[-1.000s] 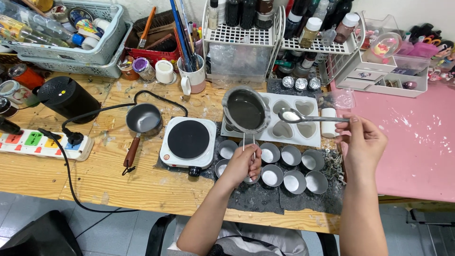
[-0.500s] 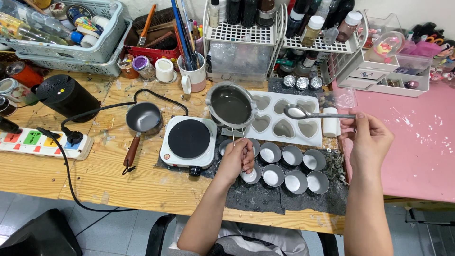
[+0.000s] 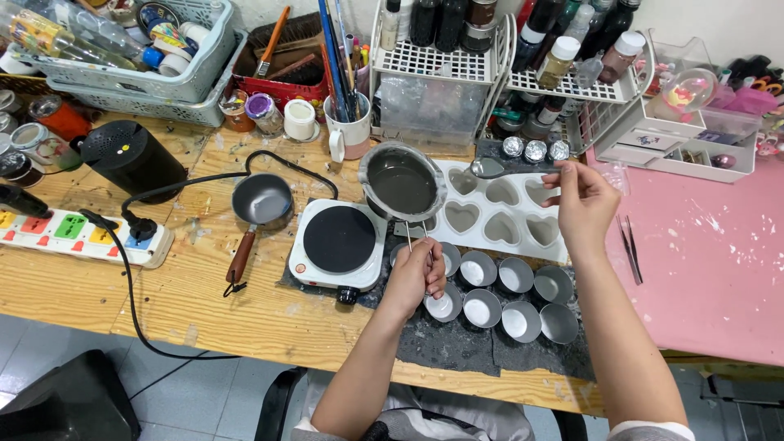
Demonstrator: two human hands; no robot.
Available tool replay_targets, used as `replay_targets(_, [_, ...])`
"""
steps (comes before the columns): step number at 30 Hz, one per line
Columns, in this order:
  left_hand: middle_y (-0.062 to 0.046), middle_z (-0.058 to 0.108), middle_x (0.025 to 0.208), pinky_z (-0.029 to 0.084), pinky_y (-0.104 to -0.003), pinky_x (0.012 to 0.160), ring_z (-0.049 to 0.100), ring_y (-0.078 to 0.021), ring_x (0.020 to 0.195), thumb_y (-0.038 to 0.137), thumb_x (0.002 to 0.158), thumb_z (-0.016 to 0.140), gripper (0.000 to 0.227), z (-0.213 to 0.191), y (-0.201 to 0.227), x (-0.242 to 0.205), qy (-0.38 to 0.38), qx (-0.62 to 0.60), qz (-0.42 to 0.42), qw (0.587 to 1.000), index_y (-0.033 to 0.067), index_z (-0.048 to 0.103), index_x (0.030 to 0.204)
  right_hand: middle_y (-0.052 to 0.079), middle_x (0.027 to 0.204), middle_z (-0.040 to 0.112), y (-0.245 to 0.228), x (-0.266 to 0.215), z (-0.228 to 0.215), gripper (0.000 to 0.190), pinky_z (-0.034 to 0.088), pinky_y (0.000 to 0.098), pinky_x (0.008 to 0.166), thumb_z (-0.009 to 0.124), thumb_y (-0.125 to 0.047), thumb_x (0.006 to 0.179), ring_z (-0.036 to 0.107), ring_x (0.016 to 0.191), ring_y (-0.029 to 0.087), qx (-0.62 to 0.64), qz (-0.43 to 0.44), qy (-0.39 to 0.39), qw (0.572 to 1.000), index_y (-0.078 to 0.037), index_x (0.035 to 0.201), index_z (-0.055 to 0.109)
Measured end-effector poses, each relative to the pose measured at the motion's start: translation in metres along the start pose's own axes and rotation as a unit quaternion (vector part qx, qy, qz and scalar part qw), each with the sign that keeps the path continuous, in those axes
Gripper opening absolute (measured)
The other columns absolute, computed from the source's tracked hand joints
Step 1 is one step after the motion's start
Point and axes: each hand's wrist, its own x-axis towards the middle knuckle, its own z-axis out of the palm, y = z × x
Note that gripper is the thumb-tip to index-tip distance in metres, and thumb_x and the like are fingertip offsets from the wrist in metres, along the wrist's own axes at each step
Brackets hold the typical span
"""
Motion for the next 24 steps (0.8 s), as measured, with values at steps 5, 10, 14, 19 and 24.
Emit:
replay_targets(5, [-0.002,0.040,0.058,0.039,-0.030,0.043,0.039,-0.0125,0.045,0.026,0.107,0.039,0.025,-0.004,-0.003,0.002,-0.004,-0.012,-0.003,1.000,0.0063,0.047,0.093,0.012,0.093,0.072,0.000,0.000,0.007,0.021,0.061,0.0285,0.059,0.056,-0.010,0.112,0.071,0.081,0.013,-0.022,0.003,-0.001,1.000,0.007,0.113,0.069])
replay_targets(10, [-0.002,0.040,0.058,0.039,-0.030,0.043,0.039,-0.0123,0.045,0.026,0.107,0.040,0.026,-0.004,-0.004,0.001,-0.013,-0.013,0.002,1.000,0.0060,0.047,0.093,0.012,0.092,0.072,0.000,-0.002,0.000,0.022,0.061,0.0291,0.059,0.057,-0.012,0.113,0.071,0.079,0.014,0.010,0.029,0.015,0.999,0.007,0.113,0.070])
replay_targets(14, [-0.002,0.039,0.058,0.038,-0.029,0.043,0.038,-0.0117,0.045,0.027,0.108,0.040,0.027,-0.002,-0.005,0.001,-0.021,-0.015,-0.005,1.000,0.0067,0.045,0.091,0.012,0.093,0.073,-0.013,-0.008,-0.009,0.023,0.059,0.0288,0.060,0.057,-0.013,0.113,0.070,0.080,0.015,0.051,0.071,0.033,0.996,0.006,0.114,0.070])
replay_targets(19, [-0.002,0.039,0.058,0.037,-0.029,0.042,0.037,-0.0117,0.045,0.026,0.108,0.040,0.027,0.002,-0.010,-0.003,-0.051,-0.025,-0.007,0.998,0.0068,0.045,0.090,0.012,0.093,0.072,-0.050,-0.031,-0.014,0.023,0.057,0.0278,0.060,0.057,-0.014,0.113,0.069,0.079,0.016,0.076,0.097,0.047,0.991,0.004,0.115,0.071])
replay_targets(24, [0.000,0.037,0.056,0.037,-0.029,0.041,0.037,-0.0121,0.044,0.027,0.109,0.039,0.029,0.013,-0.015,-0.022,-0.092,0.002,-0.027,0.995,0.0072,0.044,0.088,0.012,0.095,0.072,-0.087,-0.066,-0.009,0.022,0.059,0.0285,0.060,0.057,-0.014,0.113,0.071,0.085,0.017,0.044,0.042,0.049,0.997,0.005,0.116,0.068])
